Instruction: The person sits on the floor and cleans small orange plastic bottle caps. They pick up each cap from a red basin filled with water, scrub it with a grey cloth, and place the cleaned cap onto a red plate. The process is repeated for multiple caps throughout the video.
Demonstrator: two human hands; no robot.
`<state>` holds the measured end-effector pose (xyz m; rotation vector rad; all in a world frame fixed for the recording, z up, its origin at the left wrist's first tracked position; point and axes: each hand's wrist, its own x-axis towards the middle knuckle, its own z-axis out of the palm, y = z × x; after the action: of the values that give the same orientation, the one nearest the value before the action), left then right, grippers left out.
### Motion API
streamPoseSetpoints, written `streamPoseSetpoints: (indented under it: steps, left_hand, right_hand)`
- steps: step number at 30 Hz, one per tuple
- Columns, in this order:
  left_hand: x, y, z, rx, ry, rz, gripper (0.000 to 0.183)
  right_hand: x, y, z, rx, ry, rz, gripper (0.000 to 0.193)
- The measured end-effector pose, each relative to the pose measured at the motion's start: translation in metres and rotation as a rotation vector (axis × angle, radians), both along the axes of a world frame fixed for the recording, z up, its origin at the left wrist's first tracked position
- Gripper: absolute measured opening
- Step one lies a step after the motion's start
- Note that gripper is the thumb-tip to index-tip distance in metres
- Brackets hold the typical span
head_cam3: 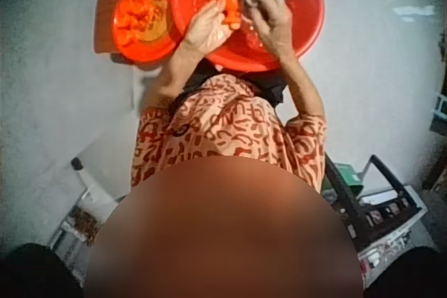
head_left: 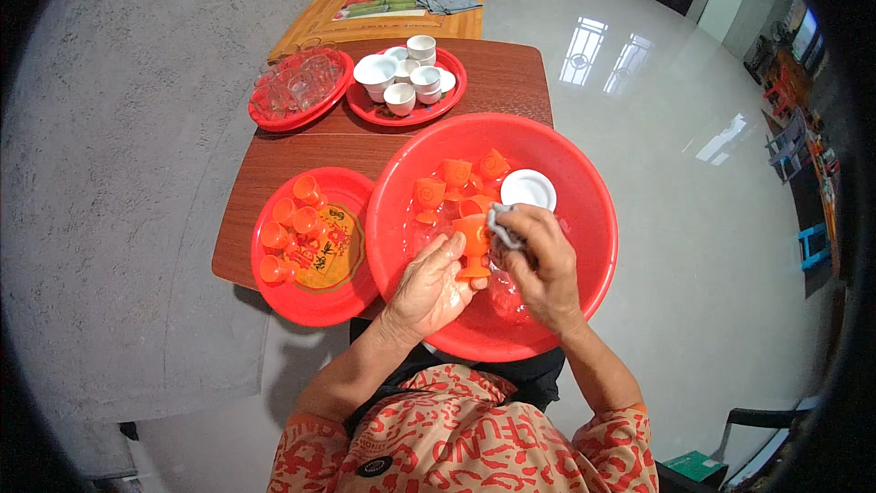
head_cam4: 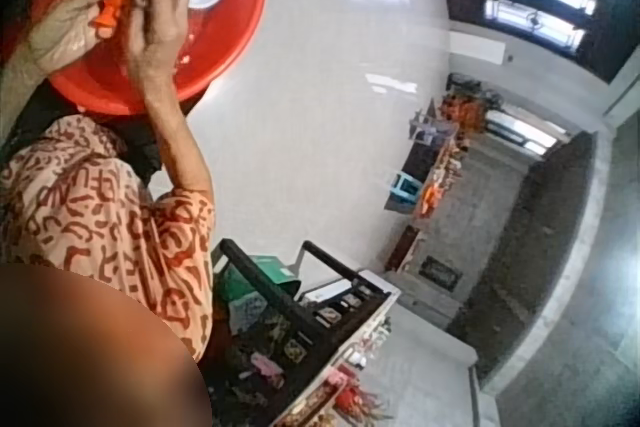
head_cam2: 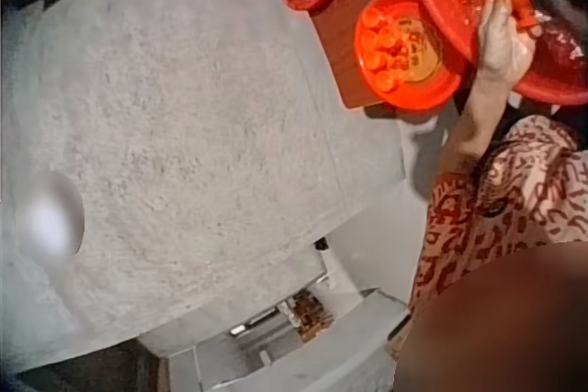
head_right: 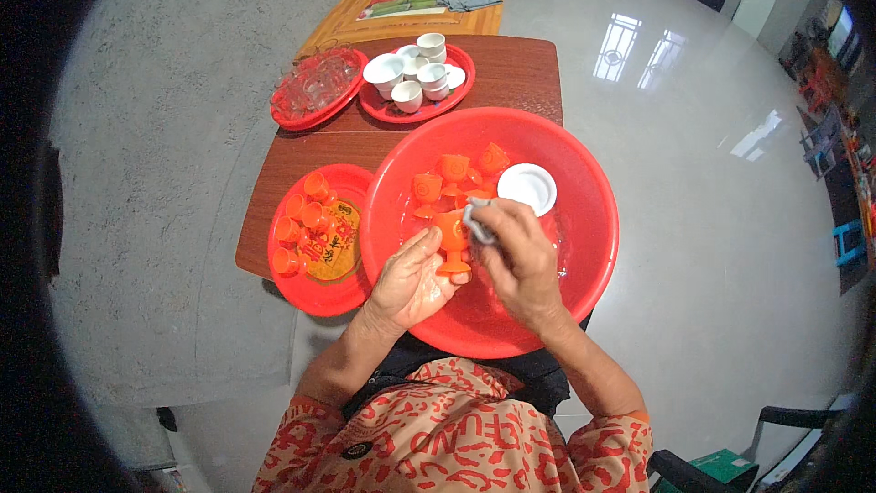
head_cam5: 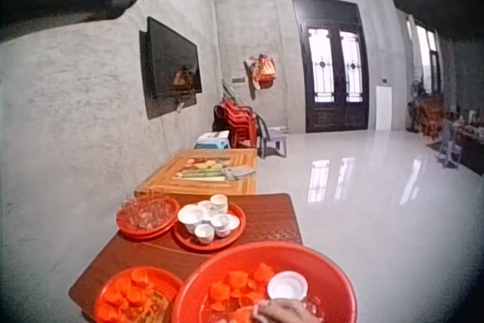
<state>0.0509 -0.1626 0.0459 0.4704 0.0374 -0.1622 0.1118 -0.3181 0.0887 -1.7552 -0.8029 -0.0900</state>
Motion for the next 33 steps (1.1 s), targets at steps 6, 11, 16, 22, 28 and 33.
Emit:
streamPoseSetpoints:
  steps: [6, 11, 16, 22, 28, 33]
  left_hand:
    - [0.001, 0.002, -0.013, -0.014, 0.040, 0.034, 0.028]
    - [-0.003, -0.001, 0.005, -0.039, 0.041, 0.035, 0.027]
    - [-0.002, 0.000, 0.002, -0.037, -0.024, -0.031, 0.030]
    - [0.003, -0.003, 0.004, 0.050, 0.029, 0.077, 0.040]
    - [0.002, -0.008, 0.013, 0.300, 0.043, 0.167, 0.045]
    - [-0.001, -0.011, 0.017, 0.491, -0.021, 0.223, 0.049]
  right_hand:
    - [-0.009, 0.006, -0.014, -0.197, -0.635, 0.046, 0.038]
    - [-0.003, 0.003, -0.005, -0.075, -0.304, -0.019, 0.034]
    - [0.016, -0.018, -0.007, -0.288, -0.080, 0.018, 0.032]
    - [0.018, -0.035, -0.023, -1.131, -0.087, 0.145, 0.031]
    - [0.032, -0.047, -0.009, -0.682, 0.114, 0.266, 0.044]
    - [0.019, -0.047, 0.030, -0.152, 0.093, 0.219, 0.054]
